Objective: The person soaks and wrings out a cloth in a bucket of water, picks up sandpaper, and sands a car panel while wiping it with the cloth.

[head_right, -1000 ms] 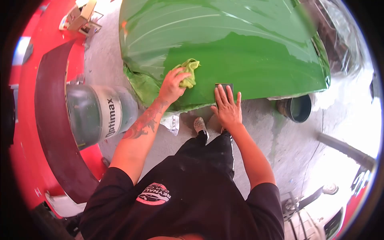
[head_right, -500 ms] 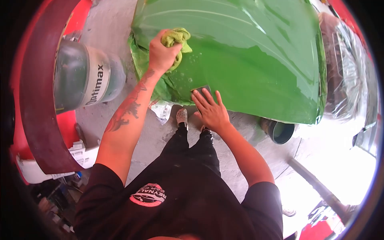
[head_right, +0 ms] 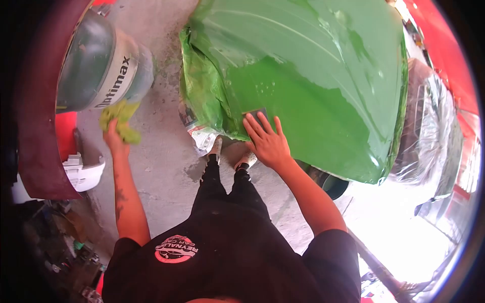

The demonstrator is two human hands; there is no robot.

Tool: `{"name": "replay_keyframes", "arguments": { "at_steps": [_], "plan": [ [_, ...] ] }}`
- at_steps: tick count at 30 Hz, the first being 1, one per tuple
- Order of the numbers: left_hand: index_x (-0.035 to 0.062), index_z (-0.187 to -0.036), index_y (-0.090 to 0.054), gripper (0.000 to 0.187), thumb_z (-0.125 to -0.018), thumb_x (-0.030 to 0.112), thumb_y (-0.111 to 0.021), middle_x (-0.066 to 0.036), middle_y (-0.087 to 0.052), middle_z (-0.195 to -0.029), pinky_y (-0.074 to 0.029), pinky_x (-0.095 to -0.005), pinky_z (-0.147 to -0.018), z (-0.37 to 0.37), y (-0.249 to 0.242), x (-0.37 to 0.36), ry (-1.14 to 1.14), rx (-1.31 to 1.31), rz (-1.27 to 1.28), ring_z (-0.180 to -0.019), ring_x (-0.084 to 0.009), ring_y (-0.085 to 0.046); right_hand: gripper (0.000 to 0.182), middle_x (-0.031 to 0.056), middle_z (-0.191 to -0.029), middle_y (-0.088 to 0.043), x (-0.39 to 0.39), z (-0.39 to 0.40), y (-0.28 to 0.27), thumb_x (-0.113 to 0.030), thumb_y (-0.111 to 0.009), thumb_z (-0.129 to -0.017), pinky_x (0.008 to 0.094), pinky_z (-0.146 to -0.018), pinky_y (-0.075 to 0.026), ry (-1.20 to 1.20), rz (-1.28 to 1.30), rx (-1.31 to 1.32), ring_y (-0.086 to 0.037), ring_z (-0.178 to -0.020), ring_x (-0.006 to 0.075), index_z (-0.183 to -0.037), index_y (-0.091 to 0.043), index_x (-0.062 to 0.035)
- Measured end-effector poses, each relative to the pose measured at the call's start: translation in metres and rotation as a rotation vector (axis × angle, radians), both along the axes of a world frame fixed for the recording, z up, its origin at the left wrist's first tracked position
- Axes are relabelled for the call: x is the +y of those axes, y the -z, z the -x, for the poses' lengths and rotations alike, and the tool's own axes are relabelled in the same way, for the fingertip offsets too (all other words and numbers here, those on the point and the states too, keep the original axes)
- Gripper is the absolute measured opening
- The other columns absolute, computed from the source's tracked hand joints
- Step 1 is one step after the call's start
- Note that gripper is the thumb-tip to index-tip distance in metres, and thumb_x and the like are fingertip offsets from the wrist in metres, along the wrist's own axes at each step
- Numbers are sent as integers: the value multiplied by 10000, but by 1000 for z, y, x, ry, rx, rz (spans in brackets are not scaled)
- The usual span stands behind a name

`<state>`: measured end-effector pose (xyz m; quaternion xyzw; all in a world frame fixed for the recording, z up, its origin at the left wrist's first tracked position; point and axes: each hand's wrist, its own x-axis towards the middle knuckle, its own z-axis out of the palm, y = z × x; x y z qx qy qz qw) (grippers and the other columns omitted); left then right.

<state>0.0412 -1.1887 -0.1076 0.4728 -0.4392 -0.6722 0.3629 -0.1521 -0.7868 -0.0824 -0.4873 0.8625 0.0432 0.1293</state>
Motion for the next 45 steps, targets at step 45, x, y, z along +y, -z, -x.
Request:
{"name": "replay_keyframes", "arguments": {
  "at_steps": [45],
  "plan": [
    [33,-1145,-574,332,-814,16,-599,-64,-613,-1038,-480,-289,-783,-330,79,194,-163,-681,-375,-903,-164,-596,550,21,-1522,-296,-266,170,24,-417,-362,-973,534,-1123,-212,-338,-183,558,-272,-1400,209,-1430,-348,-111]
  ]
}}
